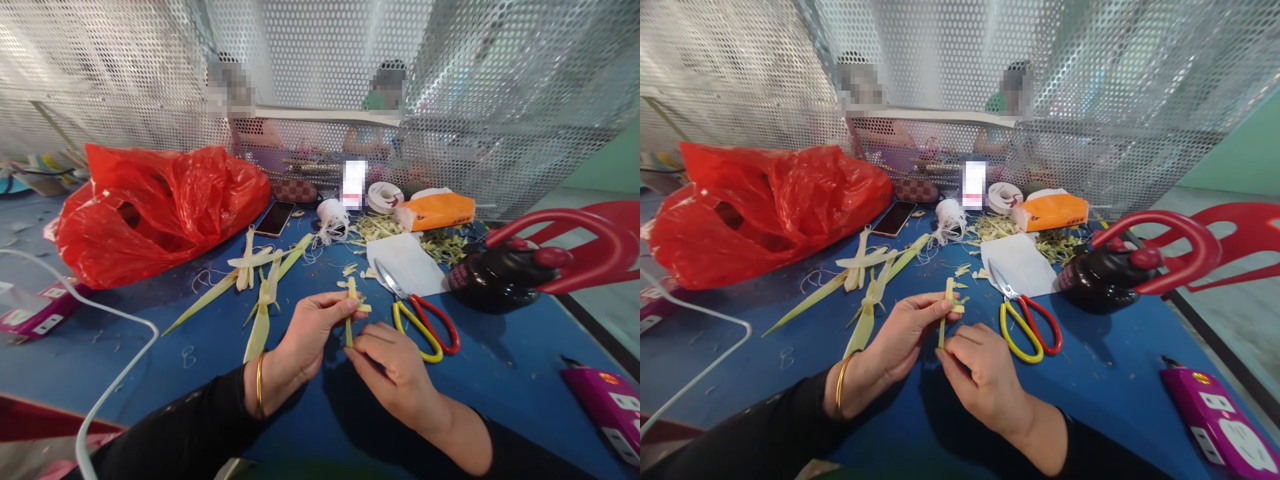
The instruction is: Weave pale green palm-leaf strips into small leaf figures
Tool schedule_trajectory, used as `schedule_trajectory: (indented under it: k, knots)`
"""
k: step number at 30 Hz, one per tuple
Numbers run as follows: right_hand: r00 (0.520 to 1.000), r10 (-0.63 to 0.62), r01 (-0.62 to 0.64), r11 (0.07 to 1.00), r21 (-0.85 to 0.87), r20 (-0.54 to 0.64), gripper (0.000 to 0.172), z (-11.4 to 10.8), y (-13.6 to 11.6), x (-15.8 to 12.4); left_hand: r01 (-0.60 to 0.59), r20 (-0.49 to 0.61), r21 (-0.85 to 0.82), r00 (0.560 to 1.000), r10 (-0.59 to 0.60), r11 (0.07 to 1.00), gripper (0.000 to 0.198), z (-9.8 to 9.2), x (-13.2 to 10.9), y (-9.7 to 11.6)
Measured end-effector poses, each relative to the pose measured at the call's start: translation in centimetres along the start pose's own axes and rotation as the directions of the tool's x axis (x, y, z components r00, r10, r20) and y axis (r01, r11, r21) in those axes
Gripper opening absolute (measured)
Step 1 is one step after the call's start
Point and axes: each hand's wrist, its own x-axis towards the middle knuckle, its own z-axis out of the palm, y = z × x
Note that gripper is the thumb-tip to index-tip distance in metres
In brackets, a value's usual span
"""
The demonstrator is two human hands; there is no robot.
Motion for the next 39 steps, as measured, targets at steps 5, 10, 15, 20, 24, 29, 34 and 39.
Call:
schedule_trajectory:
  k: [5,10,15,20,24,29,34,39]
  knots:
    - [0.99,-0.133,0.137,0.987,-0.085,0.054,0.027,-0.3,-0.1,0.2,0.034,0.018,-0.015,0.999,-0.033,0.999,0.024,0.1,-0.2,0.2]
    - [0.979,-0.174,0.184,0.978,-0.102,0.103,0.027,-0.3,-0.1,0.2,0.036,0.015,-0.011,0.999,-0.036,0.999,0.024,-0.1,0.0,0.0]
    - [0.983,0.17,-0.16,0.981,0.112,-0.076,0.019,-0.8,0.3,0.5,0.016,0.009,0.064,1.0,-0.017,0.998,0.022,-0.5,0.4,0.3]
    - [0.909,0.383,-0.334,0.905,0.262,-0.164,0.021,-1.7,0.8,1.1,0.034,0.046,0.13,0.998,-0.04,0.991,0.028,-0.3,0.2,0.4]
    - [0.918,0.378,-0.339,0.904,0.259,-0.118,0.02,-1.6,1.0,1.2,0.033,0.055,0.178,0.998,-0.044,0.984,0.022,0.0,-0.1,0.4]
    - [0.932,0.356,-0.327,0.907,0.264,-0.066,0.02,-1.5,0.9,1.0,0.006,0.021,0.195,1.0,-0.01,0.981,0.017,0.2,0.0,0.4]
    - [0.933,0.35,-0.31,0.896,0.318,-0.077,0.022,-1.6,0.9,1.0,-0.047,-0.04,0.228,0.997,0.058,0.973,0.019,0.1,0.2,0.5]
    - [0.847,0.531,-0.407,0.684,0.605,-0.03,0.019,-1.2,1.6,1.7,-0.061,0.098,0.301,0.995,0.033,0.952,0.014,0.0,0.0,0.4]
